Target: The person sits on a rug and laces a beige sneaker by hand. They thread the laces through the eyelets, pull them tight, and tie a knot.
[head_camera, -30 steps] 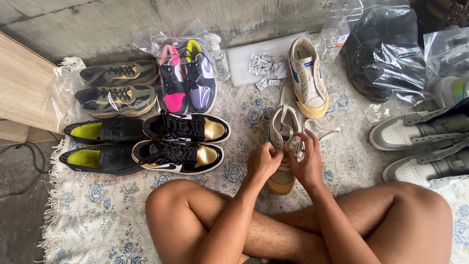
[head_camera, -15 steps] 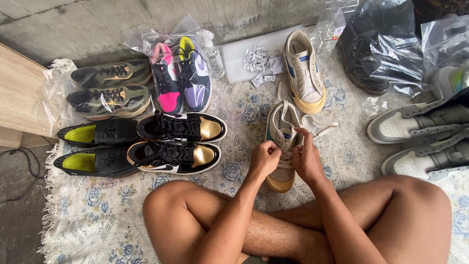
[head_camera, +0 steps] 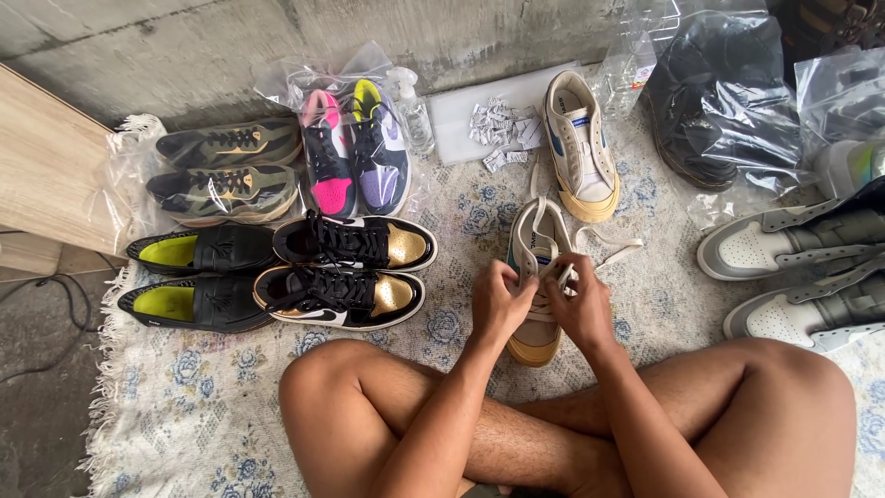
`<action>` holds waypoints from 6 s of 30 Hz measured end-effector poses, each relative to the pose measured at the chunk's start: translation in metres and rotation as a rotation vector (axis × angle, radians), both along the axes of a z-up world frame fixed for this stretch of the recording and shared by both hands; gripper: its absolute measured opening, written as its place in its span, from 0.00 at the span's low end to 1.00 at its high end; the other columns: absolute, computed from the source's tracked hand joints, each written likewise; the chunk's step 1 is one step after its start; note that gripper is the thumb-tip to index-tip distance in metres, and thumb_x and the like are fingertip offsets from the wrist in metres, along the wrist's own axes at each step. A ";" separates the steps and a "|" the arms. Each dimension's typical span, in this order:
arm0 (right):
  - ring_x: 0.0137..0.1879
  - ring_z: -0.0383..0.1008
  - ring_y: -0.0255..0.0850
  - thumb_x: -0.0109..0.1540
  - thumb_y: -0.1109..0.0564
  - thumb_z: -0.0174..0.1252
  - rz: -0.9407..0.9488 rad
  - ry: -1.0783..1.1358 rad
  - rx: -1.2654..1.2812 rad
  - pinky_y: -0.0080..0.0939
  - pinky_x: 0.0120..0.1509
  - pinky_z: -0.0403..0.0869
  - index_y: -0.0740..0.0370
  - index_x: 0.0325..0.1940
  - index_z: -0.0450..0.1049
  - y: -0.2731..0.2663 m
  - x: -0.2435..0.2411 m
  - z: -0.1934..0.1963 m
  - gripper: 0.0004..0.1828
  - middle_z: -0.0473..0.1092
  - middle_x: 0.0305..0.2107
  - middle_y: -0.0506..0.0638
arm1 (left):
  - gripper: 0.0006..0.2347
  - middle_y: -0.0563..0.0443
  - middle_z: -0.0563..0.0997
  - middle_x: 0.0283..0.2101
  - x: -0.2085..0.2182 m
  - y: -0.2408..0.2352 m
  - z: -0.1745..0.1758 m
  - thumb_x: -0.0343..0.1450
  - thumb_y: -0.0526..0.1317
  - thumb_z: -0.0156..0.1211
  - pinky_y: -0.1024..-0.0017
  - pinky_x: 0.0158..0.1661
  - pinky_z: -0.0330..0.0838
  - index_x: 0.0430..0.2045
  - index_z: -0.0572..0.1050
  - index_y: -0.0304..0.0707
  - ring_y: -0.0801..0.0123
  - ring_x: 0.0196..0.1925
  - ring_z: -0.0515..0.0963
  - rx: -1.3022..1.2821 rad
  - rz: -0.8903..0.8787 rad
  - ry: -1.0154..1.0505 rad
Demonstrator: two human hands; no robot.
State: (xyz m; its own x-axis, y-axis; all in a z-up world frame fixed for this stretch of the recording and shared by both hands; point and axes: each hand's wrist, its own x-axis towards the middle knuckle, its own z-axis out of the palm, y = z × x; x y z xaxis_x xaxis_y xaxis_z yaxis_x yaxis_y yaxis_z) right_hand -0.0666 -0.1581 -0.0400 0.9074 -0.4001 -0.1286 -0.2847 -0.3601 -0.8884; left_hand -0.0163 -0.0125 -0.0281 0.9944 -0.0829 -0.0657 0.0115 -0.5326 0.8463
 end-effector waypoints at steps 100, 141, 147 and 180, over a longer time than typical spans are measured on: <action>0.70 0.64 0.64 0.52 0.61 0.65 0.172 -0.268 -0.537 0.52 0.62 0.78 0.61 0.46 0.76 0.028 -0.014 0.007 0.18 0.53 0.71 0.66 | 0.11 0.30 0.76 0.55 0.009 -0.006 -0.008 0.57 0.46 0.61 0.50 0.55 0.74 0.09 0.78 0.37 0.32 0.54 0.77 -0.002 0.039 0.203; 0.78 0.48 0.68 0.57 0.56 0.64 0.232 -0.181 -0.491 0.62 0.74 0.62 0.62 0.31 0.80 0.025 0.017 0.039 0.06 0.53 0.70 0.66 | 0.31 0.33 0.80 0.50 0.024 0.017 -0.001 0.68 0.54 0.70 0.50 0.50 0.78 0.59 0.65 0.32 0.41 0.54 0.80 -0.094 -0.070 0.210; 0.79 0.49 0.60 0.59 0.50 0.64 0.282 -0.035 -0.628 0.57 0.68 0.69 0.56 0.33 0.82 0.021 0.015 0.039 0.08 0.53 0.72 0.60 | 0.30 0.41 0.83 0.47 0.035 0.021 -0.027 0.61 0.55 0.78 0.63 0.47 0.80 0.51 0.73 0.37 0.53 0.52 0.83 -0.190 -0.012 0.332; 0.78 0.35 0.77 0.57 0.51 0.64 0.411 0.018 -0.252 0.71 0.78 0.48 0.57 0.36 0.85 -0.007 0.026 0.025 0.10 0.39 0.76 0.64 | 0.34 0.38 0.81 0.51 0.032 0.039 -0.013 0.60 0.42 0.78 0.61 0.51 0.77 0.62 0.71 0.42 0.52 0.57 0.79 -0.272 -0.121 0.501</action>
State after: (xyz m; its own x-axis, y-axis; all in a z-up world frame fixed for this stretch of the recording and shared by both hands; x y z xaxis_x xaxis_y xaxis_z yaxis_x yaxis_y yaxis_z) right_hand -0.0408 -0.1651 -0.0150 0.9955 -0.0292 -0.0907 -0.0879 -0.6494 -0.7554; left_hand 0.0153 0.0264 -0.0414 0.8297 -0.2741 -0.4862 0.3982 -0.3197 0.8598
